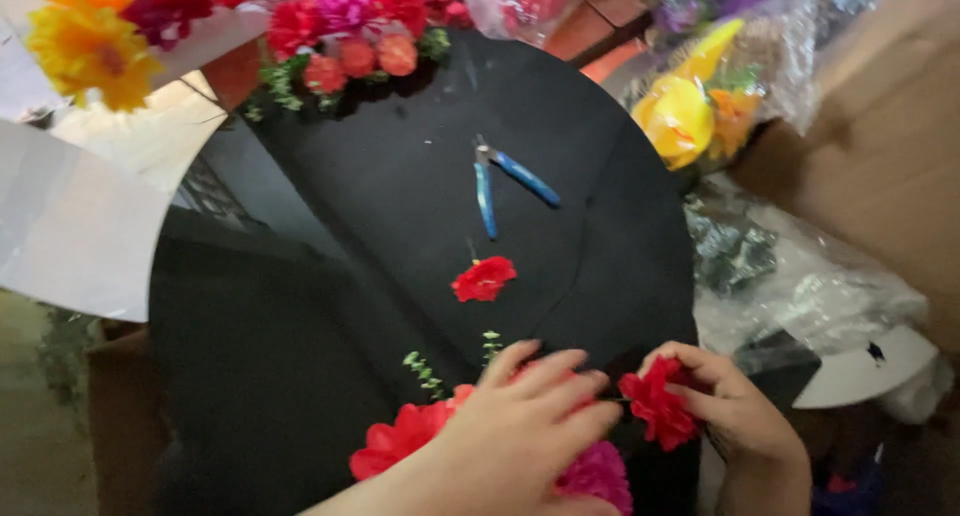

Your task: Arranging various artificial flowers into a decorative bouquet or display on a table.

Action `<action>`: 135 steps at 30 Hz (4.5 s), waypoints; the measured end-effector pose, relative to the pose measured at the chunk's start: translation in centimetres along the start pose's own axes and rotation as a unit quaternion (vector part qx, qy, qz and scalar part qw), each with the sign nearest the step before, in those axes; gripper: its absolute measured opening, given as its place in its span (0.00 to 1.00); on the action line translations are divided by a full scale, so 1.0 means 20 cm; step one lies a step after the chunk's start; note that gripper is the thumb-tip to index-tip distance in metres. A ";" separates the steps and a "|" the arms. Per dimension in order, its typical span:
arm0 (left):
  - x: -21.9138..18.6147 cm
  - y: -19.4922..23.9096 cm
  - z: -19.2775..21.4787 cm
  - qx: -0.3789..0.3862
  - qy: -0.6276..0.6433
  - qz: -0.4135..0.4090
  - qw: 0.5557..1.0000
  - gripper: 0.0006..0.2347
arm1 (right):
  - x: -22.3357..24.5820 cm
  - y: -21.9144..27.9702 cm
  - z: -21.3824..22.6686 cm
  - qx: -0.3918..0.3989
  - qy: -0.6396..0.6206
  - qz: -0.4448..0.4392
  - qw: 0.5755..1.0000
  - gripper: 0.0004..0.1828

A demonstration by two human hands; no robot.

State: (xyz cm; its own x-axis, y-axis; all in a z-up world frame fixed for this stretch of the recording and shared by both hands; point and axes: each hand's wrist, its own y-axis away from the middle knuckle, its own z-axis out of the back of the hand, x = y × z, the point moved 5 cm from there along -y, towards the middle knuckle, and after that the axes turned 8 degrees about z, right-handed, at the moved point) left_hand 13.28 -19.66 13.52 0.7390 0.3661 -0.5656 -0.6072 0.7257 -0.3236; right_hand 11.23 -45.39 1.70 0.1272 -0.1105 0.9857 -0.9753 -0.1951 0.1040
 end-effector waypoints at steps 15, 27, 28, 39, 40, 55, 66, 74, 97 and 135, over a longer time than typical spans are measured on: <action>0.02 -0.02 -0.22 0.303 -0.097 -0.111 0.941 0.05 | -0.01 0.06 -0.08 -0.030 0.035 0.010 0.999 0.09; 0.09 0.08 -0.17 0.184 -0.030 -0.129 0.974 0.06 | -0.02 -0.03 -0.31 -0.037 -0.060 -0.175 0.982 0.20; 0.10 0.10 -0.18 0.204 -0.031 -0.137 0.969 0.10 | -0.02 -0.04 -0.31 -0.036 -0.066 -0.168 0.983 0.21; 0.09 0.12 -0.15 0.121 -0.066 -0.153 0.979 0.08 | -0.01 -0.09 -0.23 -0.061 -0.006 -0.124 0.990 0.21; 0.09 0.13 -0.16 0.159 -0.050 -0.145 0.975 0.13 | 0.00 -0.08 -0.20 -0.085 0.006 -0.134 0.987 0.23; 0.10 0.08 -0.15 0.130 -0.044 -0.179 0.974 0.06 | 0.01 -0.18 -0.43 0.065 0.138 -0.071 0.986 0.24; 0.06 0.07 0.27 0.006 -0.016 -0.054 0.998 0.15 | 0.03 -0.04 -0.32 -0.068 0.212 0.069 0.972 0.14; 0.19 0.79 0.78 -0.178 -0.243 0.388 0.871 0.20 | -0.15 0.05 -0.26 0.002 0.172 0.009 0.985 0.13; 0.15 1.18 0.07 -0.071 -0.002 0.478 0.875 0.40 | -0.01 0.46 -0.57 0.008 0.532 0.565 0.631 0.26; -0.36 0.80 -0.33 -0.196 -0.221 0.394 0.870 0.13 | 0.14 0.57 -0.62 -0.058 0.443 -0.035 0.894 0.20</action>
State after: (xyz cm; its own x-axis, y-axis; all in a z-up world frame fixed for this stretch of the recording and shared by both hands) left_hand -3.66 -14.65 7.37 0.0358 0.9112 -0.4104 -0.9654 -0.0746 -0.2500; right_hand -1.75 -35.87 7.32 0.0465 0.7231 0.6891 -0.9892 -0.0627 0.1325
